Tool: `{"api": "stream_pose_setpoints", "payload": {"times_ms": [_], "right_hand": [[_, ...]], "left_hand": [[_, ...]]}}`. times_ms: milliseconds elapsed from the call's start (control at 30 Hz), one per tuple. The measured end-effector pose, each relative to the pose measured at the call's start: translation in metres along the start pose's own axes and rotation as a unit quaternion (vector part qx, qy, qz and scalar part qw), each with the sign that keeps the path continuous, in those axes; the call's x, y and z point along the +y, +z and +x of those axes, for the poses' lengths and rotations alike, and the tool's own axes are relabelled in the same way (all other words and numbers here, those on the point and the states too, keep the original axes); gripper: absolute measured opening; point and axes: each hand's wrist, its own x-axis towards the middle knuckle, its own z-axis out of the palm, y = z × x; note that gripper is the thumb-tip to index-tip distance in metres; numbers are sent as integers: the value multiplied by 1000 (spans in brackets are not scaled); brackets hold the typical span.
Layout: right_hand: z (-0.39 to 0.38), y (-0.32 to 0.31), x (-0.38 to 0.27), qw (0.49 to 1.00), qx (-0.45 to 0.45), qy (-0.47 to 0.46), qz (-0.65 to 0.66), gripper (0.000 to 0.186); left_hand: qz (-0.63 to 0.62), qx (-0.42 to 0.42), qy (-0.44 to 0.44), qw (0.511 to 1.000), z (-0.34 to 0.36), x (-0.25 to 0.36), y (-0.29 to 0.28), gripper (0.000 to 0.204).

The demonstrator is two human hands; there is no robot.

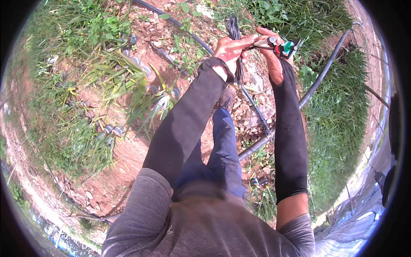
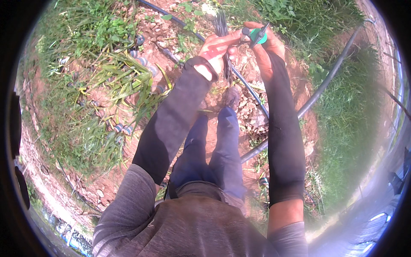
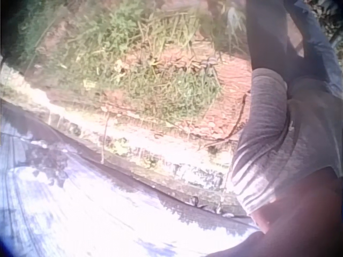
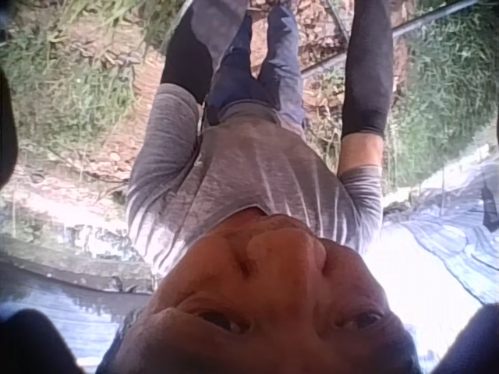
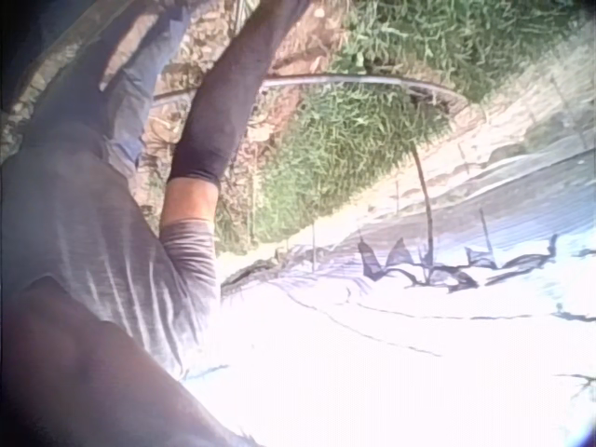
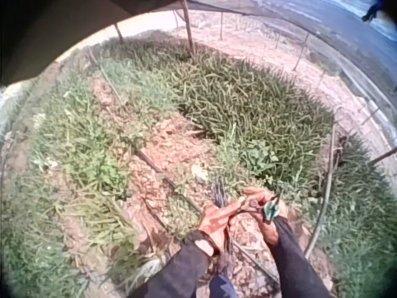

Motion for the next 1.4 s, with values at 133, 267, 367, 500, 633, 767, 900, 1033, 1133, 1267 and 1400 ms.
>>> {"api": "stream_pose_setpoints", "payload": {"times_ms": [133, 267, 367, 500, 633, 767, 900, 1033, 1133, 1267, 1400], "right_hand": [[10, -24, 21, 987, -110, 33, 112, 33], [13, -23, 16, 991, -107, 56, 50, 40], [12, -25, 23, 992, -93, 47, 67, 34], [7, -10, 9, 995, -52, 55, 70, 23], [7, -2, 1, 994, -47, 62, 73, 21], [14, -4, -14, 994, -72, 86, 1, 19], [18, -16, -12, 985, -109, 128, 28, 27], [17, -10, -19, 981, -81, 173, 32, 21], [16, -9, -15, 989, -101, 99, -36, 27], [15, -25, -15, 985, -129, 36, -106, 21], [28, -33, -4, 931, -130, -250, -231, 21]], "left_hand": [[-67, 14, -48, 997, 1, -8, 3, 19], [-121, 46, -35, 991, -2, -12, 6, 18], [-122, 79, 5, 989, -2, -15, 6, 25], [47, 57, 169, 983, -14, -19, 2, 24], [186, 91, 282, 937, -8, -30, 4, 25], [210, 113, 303, 923, -11, -26, 9, 29], [245, 142, 295, 912, -8, -33, 8, 24], [282, 151, 349, 881, -4, -32, 8, 22], [221, 111, 324, 913, -6, -31, 3, 25], [219, 129, 308, 917, -11, -27, 11, 24], [266, 113, 359, 888, -10, -23, 16, 25]]}}
